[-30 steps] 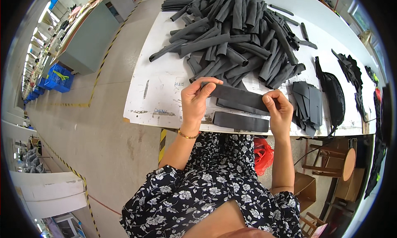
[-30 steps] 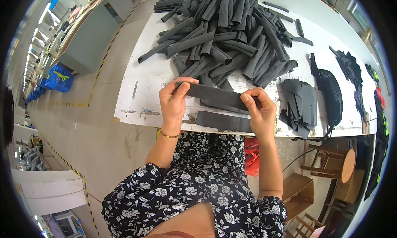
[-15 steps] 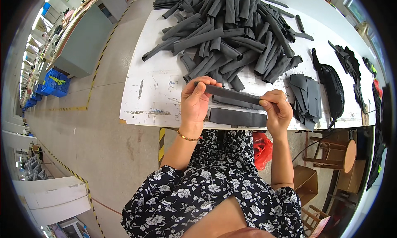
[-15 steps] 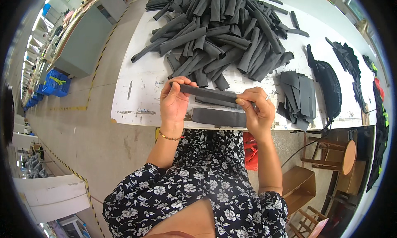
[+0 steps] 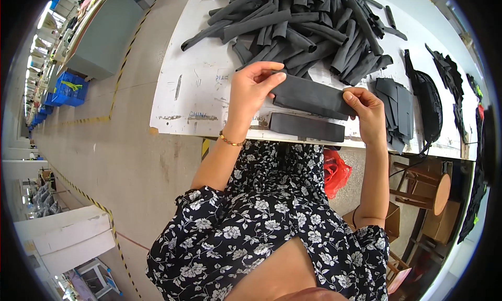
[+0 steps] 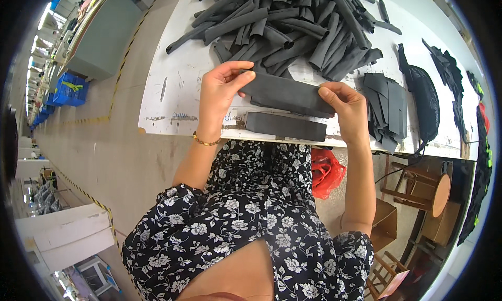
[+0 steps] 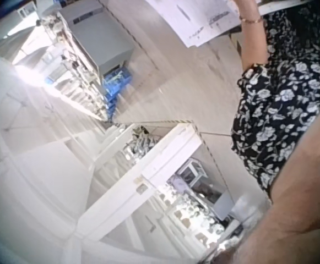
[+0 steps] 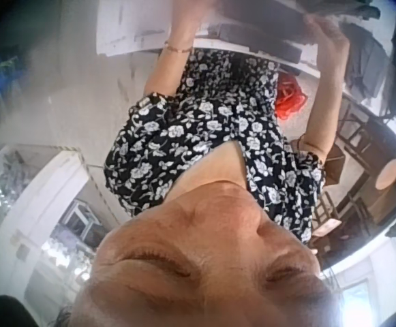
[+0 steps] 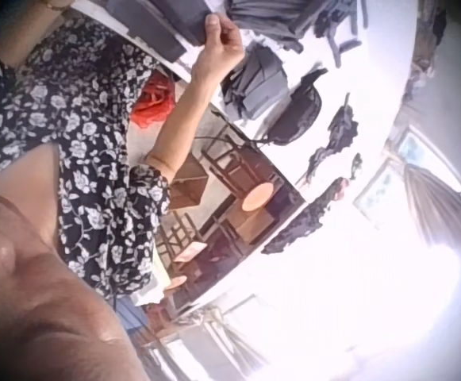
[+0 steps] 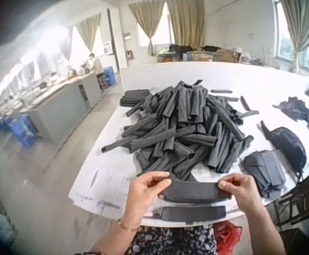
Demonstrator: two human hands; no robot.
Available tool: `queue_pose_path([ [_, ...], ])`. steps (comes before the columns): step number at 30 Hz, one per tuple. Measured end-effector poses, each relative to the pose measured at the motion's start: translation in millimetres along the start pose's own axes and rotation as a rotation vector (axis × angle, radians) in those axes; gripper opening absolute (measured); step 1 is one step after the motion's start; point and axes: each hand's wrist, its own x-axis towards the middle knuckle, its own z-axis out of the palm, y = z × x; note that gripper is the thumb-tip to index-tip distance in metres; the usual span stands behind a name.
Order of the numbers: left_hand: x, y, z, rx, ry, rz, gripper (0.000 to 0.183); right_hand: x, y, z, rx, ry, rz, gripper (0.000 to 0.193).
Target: The person inserts small rectangular fabric pieces into larger cylindrical fabric sleeves. The person works at a white table in a factory setting, handling the parts one by one and stacking the assembled units.
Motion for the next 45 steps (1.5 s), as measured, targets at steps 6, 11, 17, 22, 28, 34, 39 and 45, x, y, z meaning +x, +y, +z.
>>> queue_pose_path([
  [6, 2, -33, -2, 0.2, -0.08, -0.045, 0.02, 8, 27, -8, -0.392, 0.06, -0.084, 0.018],
  [11, 3, -41, -5, 0.456, 0.013, 0.132, 0.016, 10, 41, 0, -0.603, 0.114, -0.133, 0.022],
  [17, 50, 0, -35, 0.545, 0.305, 0.37, 0.014, -9, 30, -2, -0.893, 0.254, -0.283, 0.033],
  [22, 102, -27, -61, 1.035, -0.022, 0.199, 0.043, 16, 4, -95, -0.957, 0.534, -0.389, 0.015],
  [28, 102, -26, -50, 0.985, -0.025, 0.231, 0.031, 26, 18, -151, -1.399, 0.569, -0.194, 0.039],
  [34, 69, 12, -61, 0.492, -0.027, 0.001, 0.027, 32, 17, -128, -1.598, 0.571, 0.054, 0.053],
  [39, 34, 34, -40, -0.04, -0.098, -0.077, 0.028, 41, 45, -141, -1.776, 0.457, -0.143, 0.023],
  [45, 28, 42, -43, -0.213, -0.086, 0.095, 0.051, 27, 38, -133, -1.806, 0.438, -0.279, 0.012],
])
